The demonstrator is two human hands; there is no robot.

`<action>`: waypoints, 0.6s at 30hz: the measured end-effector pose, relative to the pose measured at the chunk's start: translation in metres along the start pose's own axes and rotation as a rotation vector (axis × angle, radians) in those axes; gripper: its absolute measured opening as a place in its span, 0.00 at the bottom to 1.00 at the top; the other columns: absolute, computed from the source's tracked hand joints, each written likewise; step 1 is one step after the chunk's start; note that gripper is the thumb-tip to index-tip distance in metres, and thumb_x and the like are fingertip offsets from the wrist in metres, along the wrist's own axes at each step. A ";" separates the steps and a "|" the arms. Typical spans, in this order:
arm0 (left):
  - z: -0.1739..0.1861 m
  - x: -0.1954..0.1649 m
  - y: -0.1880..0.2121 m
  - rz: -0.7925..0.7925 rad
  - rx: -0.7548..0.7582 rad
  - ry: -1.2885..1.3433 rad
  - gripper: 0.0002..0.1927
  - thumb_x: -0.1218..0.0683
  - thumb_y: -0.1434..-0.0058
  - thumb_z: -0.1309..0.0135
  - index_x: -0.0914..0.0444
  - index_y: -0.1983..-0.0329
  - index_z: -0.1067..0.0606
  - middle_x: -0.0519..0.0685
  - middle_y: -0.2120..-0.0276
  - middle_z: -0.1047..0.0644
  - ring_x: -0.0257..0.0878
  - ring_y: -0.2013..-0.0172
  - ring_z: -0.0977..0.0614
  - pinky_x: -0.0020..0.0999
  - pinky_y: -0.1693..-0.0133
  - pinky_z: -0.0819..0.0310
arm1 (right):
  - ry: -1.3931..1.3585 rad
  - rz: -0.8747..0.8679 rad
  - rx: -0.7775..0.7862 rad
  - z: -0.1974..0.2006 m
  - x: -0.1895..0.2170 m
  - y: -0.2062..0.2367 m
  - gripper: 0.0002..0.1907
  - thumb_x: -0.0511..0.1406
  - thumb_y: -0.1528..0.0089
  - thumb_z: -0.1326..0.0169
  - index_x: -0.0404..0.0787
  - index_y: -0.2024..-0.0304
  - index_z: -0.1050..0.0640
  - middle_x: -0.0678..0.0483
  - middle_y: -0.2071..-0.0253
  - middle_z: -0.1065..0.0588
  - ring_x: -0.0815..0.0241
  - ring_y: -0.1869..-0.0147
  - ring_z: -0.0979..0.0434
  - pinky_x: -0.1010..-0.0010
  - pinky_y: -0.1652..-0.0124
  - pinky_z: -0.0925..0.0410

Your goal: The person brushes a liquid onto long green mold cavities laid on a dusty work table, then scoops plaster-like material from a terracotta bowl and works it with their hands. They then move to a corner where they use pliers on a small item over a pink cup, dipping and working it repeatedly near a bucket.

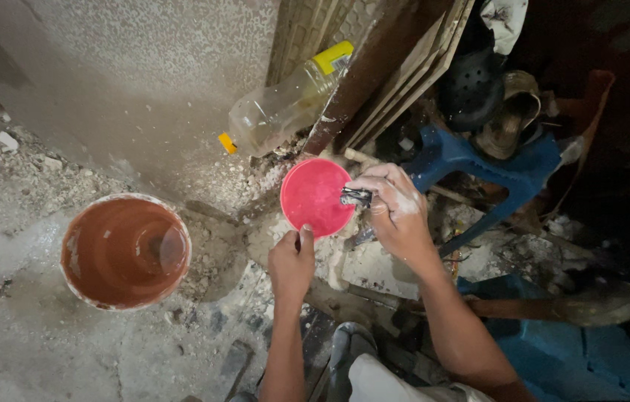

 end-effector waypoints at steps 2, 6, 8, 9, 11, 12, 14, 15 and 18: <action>0.000 -0.001 0.000 0.007 0.010 0.004 0.23 0.46 0.34 0.48 0.70 0.75 0.26 0.65 0.79 0.25 0.60 0.77 0.23 0.51 0.71 0.33 | -0.009 -0.013 0.003 0.000 -0.001 0.001 0.16 0.26 0.38 0.56 0.39 0.52 0.20 0.48 0.54 0.24 0.49 0.49 0.22 0.61 0.49 0.29; 0.002 -0.002 0.001 0.002 0.006 0.028 0.23 0.46 0.34 0.48 0.71 0.75 0.27 0.65 0.80 0.27 0.58 0.79 0.26 0.50 0.71 0.34 | -0.048 -0.026 0.012 0.002 -0.005 0.004 0.16 0.26 0.38 0.56 0.39 0.54 0.20 0.47 0.53 0.24 0.50 0.48 0.23 0.62 0.47 0.29; 0.003 -0.002 0.000 0.006 0.012 0.040 0.23 0.46 0.34 0.48 0.70 0.75 0.27 0.64 0.81 0.27 0.57 0.80 0.26 0.50 0.72 0.34 | -0.080 -0.033 0.024 0.002 -0.008 0.006 0.16 0.26 0.39 0.56 0.39 0.55 0.19 0.47 0.53 0.24 0.51 0.48 0.23 0.63 0.47 0.29; 0.003 -0.002 0.000 0.007 0.016 0.046 0.23 0.46 0.34 0.48 0.70 0.75 0.27 0.63 0.81 0.27 0.56 0.80 0.27 0.50 0.72 0.34 | -0.096 -0.037 0.031 0.002 -0.011 0.007 0.16 0.26 0.39 0.56 0.39 0.56 0.19 0.47 0.52 0.25 0.52 0.48 0.23 0.64 0.48 0.29; 0.004 -0.001 0.000 0.028 0.023 0.051 0.23 0.46 0.34 0.48 0.70 0.76 0.27 0.63 0.81 0.27 0.55 0.81 0.27 0.50 0.72 0.34 | -0.127 -0.041 0.046 0.001 -0.016 0.009 0.15 0.26 0.39 0.56 0.39 0.57 0.18 0.47 0.52 0.25 0.53 0.49 0.23 0.65 0.50 0.30; 0.004 0.000 0.000 0.038 0.026 0.053 0.23 0.46 0.34 0.48 0.70 0.76 0.27 0.63 0.82 0.27 0.55 0.81 0.27 0.49 0.72 0.34 | -0.142 -0.040 0.051 0.000 -0.019 0.009 0.15 0.26 0.39 0.56 0.38 0.58 0.18 0.47 0.52 0.25 0.53 0.50 0.24 0.66 0.51 0.30; 0.005 0.001 -0.001 0.028 0.016 0.066 0.23 0.46 0.35 0.47 0.70 0.76 0.27 0.63 0.81 0.27 0.54 0.81 0.26 0.49 0.73 0.34 | -0.195 -0.075 0.069 -0.002 -0.024 0.012 0.13 0.26 0.39 0.56 0.39 0.62 0.19 0.47 0.52 0.26 0.54 0.51 0.24 0.68 0.53 0.29; 0.005 0.002 -0.001 0.024 0.010 0.073 0.22 0.47 0.35 0.47 0.70 0.76 0.27 0.63 0.81 0.27 0.54 0.81 0.26 0.49 0.73 0.33 | -0.233 -0.111 0.083 -0.003 -0.027 0.013 0.13 0.26 0.39 0.57 0.39 0.65 0.20 0.48 0.51 0.26 0.56 0.53 0.24 0.68 0.54 0.28; 0.006 0.004 -0.001 0.000 -0.017 0.058 0.22 0.47 0.35 0.46 0.70 0.75 0.26 0.63 0.81 0.27 0.55 0.81 0.26 0.48 0.72 0.33 | -0.250 -0.059 0.095 0.000 -0.033 0.019 0.12 0.24 0.40 0.57 0.40 0.72 0.25 0.48 0.52 0.26 0.54 0.49 0.26 0.66 0.48 0.31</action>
Point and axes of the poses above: each hand's wrist, its own y-axis away from the middle knuckle, its own z-axis out of the back of the hand, x = y × z, the point moved 1 cm from there along -y, towards the middle knuckle
